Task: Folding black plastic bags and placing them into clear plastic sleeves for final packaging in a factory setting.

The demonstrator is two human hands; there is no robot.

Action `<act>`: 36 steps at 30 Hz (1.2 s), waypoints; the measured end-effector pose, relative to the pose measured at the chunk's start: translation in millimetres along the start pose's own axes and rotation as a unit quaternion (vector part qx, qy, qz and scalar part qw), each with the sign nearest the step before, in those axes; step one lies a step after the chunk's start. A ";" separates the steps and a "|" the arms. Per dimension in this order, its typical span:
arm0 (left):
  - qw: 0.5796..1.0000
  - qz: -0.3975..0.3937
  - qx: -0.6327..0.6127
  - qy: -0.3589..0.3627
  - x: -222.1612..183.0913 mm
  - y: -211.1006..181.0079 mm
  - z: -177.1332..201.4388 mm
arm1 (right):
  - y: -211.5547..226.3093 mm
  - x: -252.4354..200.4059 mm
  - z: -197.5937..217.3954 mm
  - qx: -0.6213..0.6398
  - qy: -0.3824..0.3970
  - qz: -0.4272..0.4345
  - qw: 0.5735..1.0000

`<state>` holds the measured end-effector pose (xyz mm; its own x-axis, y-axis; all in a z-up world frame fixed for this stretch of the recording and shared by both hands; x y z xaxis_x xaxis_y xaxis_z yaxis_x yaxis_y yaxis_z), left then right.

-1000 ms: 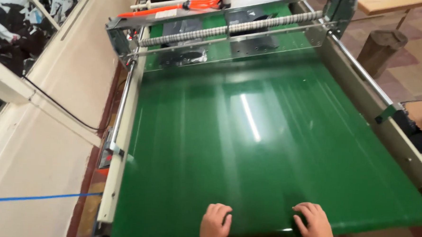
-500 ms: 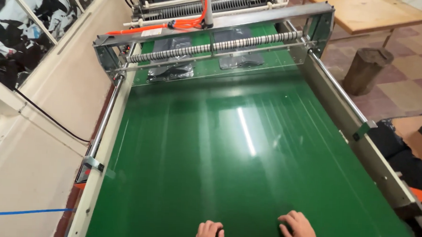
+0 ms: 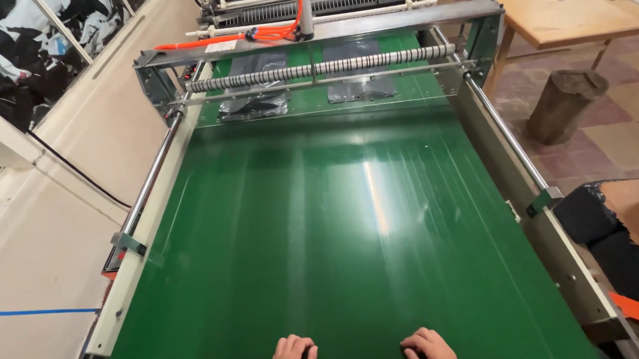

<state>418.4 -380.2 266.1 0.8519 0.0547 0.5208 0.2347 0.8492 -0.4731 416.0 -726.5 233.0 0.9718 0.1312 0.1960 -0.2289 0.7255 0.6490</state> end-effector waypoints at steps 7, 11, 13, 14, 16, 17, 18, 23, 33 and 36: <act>1.000 0.012 0.011 0.006 2.4 -2.8 4.1 | 12.5 8.2 8.1 -0.002 0.046 -0.055 0.997; 1.000 0.007 -0.012 0.024 5.3 -5.4 7.3 | 30.0 14.8 17.5 -0.009 0.094 -0.085 0.992; 0.999 -0.024 -0.023 0.000 7.0 -14.0 15.2 | 35.4 15.0 22.0 -0.021 0.088 -0.083 0.993; 0.999 -0.022 -0.023 0.003 8.6 -15.4 16.2 | 33.5 14.8 20.3 -0.020 0.090 -0.084 0.992; 0.999 -0.034 -0.013 -0.009 10.1 -21.2 21.1 | 33.8 15.2 19.6 -0.026 0.079 -0.062 0.995; 0.999 -0.032 -0.013 -0.007 11.0 -21.7 22.3 | 34.5 15.3 19.5 -0.026 0.081 -0.064 0.994; 0.999 -0.038 -0.019 -0.005 11.8 -23.7 23.5 | 34.1 15.5 20.2 -0.029 0.080 -0.071 0.994; 0.999 -0.019 -0.017 0.026 13.4 -24.4 23.1 | 34.3 13.9 21.8 -0.022 0.077 -0.088 0.993; 0.998 -0.014 -0.031 0.056 19.4 -34.4 31.0 | 34.0 14.0 22.0 -0.040 0.072 -0.103 0.991; 0.998 -0.018 -0.032 0.057 19.5 -34.8 31.7 | 33.8 13.7 21.0 -0.042 0.078 -0.106 0.990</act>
<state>412.1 -392.0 315.3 0.8890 -0.0375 0.4563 0.2918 0.8144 -0.5016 420.3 -714.4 273.1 0.9960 0.0685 -0.0579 -0.0204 0.8013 0.5980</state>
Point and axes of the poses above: each hand's wrist, its own x-axis towards the middle knuckle, its own z-axis out of the back of the hand, y = z × x, the point moved 9 cm from there along x, towards the middle knuckle
